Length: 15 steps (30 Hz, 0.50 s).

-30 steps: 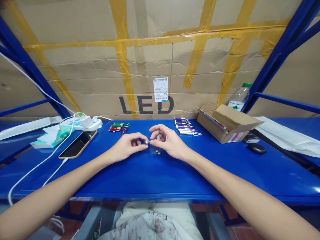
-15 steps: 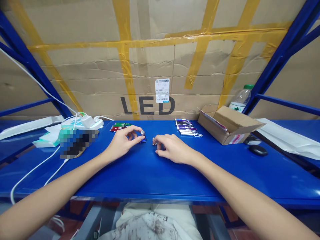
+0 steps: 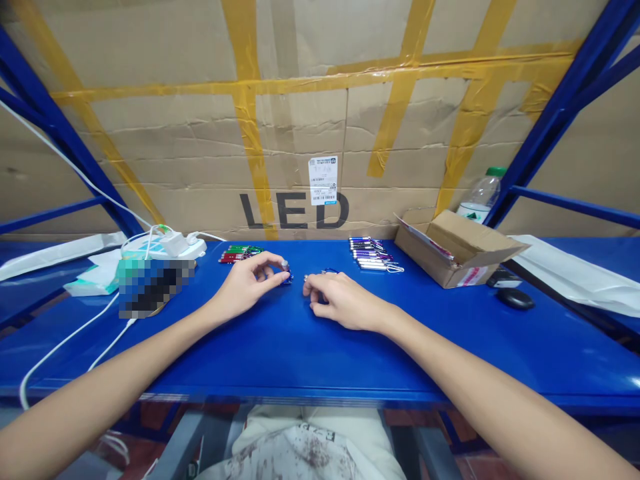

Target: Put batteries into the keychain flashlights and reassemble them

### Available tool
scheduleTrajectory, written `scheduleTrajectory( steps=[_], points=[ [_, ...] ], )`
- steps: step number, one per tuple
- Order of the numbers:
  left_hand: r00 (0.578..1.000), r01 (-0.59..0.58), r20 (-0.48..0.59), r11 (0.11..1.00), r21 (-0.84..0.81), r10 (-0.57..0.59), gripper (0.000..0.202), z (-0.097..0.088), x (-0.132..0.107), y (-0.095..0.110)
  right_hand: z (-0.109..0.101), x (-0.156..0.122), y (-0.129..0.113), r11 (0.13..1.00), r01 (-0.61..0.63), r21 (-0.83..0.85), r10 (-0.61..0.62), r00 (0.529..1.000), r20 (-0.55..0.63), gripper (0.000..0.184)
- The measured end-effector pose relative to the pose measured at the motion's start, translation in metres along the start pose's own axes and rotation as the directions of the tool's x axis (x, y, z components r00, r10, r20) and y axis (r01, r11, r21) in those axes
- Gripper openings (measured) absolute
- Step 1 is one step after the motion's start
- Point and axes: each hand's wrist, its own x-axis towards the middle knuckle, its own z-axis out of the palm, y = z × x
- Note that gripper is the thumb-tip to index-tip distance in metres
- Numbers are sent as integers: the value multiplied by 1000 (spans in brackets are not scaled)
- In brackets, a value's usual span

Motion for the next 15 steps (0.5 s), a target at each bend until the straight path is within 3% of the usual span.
scheduleTrajectory(
  steps=[7, 15],
  points=[
    [999, 15, 37, 1000, -17, -15, 26, 1, -1, 2, 0, 0, 2, 998, 47, -52, -49, 998, -30, 12],
    [999, 19, 41, 1000, -19, -18, 27, 1, -1, 2, 1, -1, 5, 993, 7, -119, -13, 999, -53, 14]
  ],
)
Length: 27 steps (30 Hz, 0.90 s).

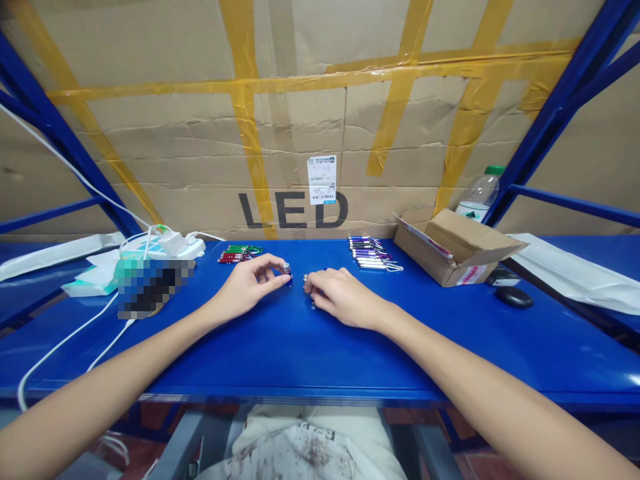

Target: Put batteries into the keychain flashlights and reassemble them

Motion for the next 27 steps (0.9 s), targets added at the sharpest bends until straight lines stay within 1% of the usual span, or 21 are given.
scheduleTrajectory(
  steps=[4, 7, 11, 15, 19, 23, 27],
  points=[
    [1000, 8, 6, 1000, -2, -8, 27, 0, 0, -1, -5, -1, -2, 1000, -13, 24, 12, 999, 30, 8],
    [1000, 11, 9, 1000, 3, -11, 29, 0, 0, -1, -7, -1, -1, 997, 21, 68, -25, 997, 66, 9],
    [1000, 16, 16, 1000, -1, -15, 31, 0, 0, -1, -8, 0, 0, 990, 73, 123, -82, 994, 73, 9],
    [1000, 15, 25, 1000, -11, -15, 32, 0, 1, -2, -10, 1, 0, 985, 121, 126, -133, 987, 91, 16],
    [999, 29, 46, 1000, -13, -28, 30, 2, 1, -2, -7, 0, 2, 992, 108, 67, -113, 990, 80, 16],
    [997, 49, 66, 999, -21, -47, 30, 2, 1, -3, -5, 0, 4, 998, 61, 30, -63, 996, 60, 18],
    [995, 66, 77, 997, -32, -63, 30, 3, 1, -3, -6, -1, 0, 999, 2, 47, -3, 1000, 26, 12]
  ],
)
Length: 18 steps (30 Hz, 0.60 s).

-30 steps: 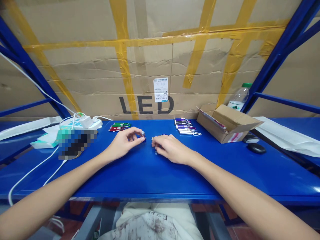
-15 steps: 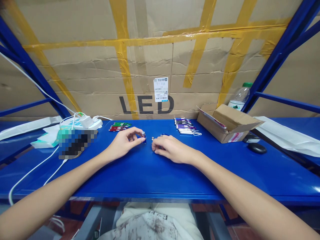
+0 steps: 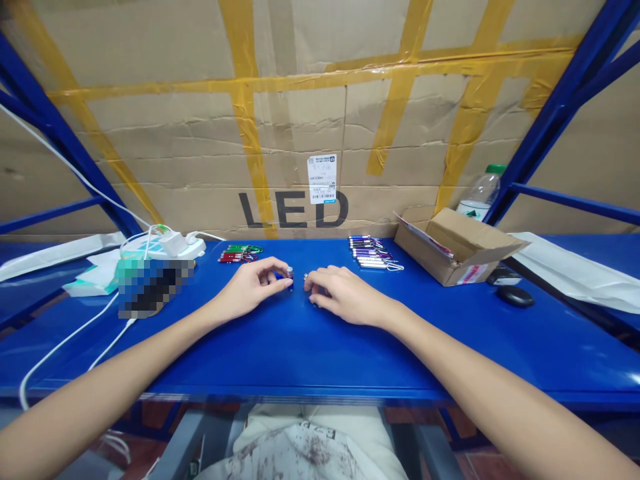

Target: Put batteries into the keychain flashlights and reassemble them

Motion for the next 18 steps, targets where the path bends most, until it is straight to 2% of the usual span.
scheduleTrajectory(
  steps=[4, 12, 18],
  points=[
    [1000, 16, 14, 1000, -14, -16, 31, 0, 0, -1, 0, 0, -2, 999, -11, 53, 9, 999, 32, 22],
    [998, 46, 43, 998, -39, -44, 34, 1, 1, -2, 6, 2, -3, 994, 7, 112, -10, 1000, 23, 23],
    [997, 56, 62, 997, -56, -53, 34, 2, 0, -4, 5, 1, -3, 996, -6, 94, 4, 1000, 24, 22]
  ],
)
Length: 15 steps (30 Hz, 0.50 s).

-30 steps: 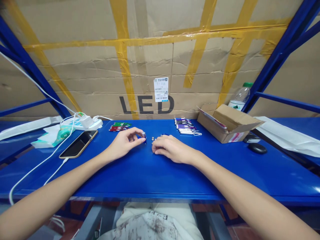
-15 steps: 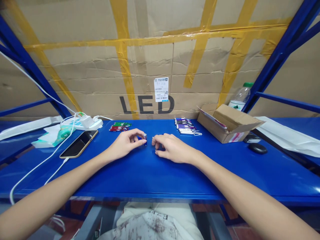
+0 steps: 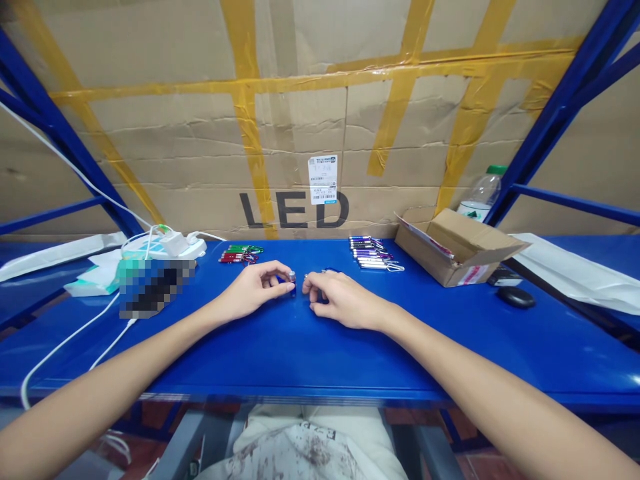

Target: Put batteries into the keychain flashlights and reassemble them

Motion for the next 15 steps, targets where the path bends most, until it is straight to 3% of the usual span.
scheduleTrajectory(
  steps=[6, 10, 15],
  points=[
    [999, 2, 51, 1000, -21, -1, 34, 3, -2, 1, -3, -1, -4, 998, -51, 37, 57, 980, -189, 27],
    [996, -3, 92, 999, -33, 6, 34, 5, -4, 4, -3, 0, -6, 991, 18, 135, 29, 941, -338, 28],
    [989, -4, 145, 1000, -16, 6, 31, 7, -6, 8, 0, -1, -10, 968, 98, 231, -9, 933, -359, 30]
  ],
)
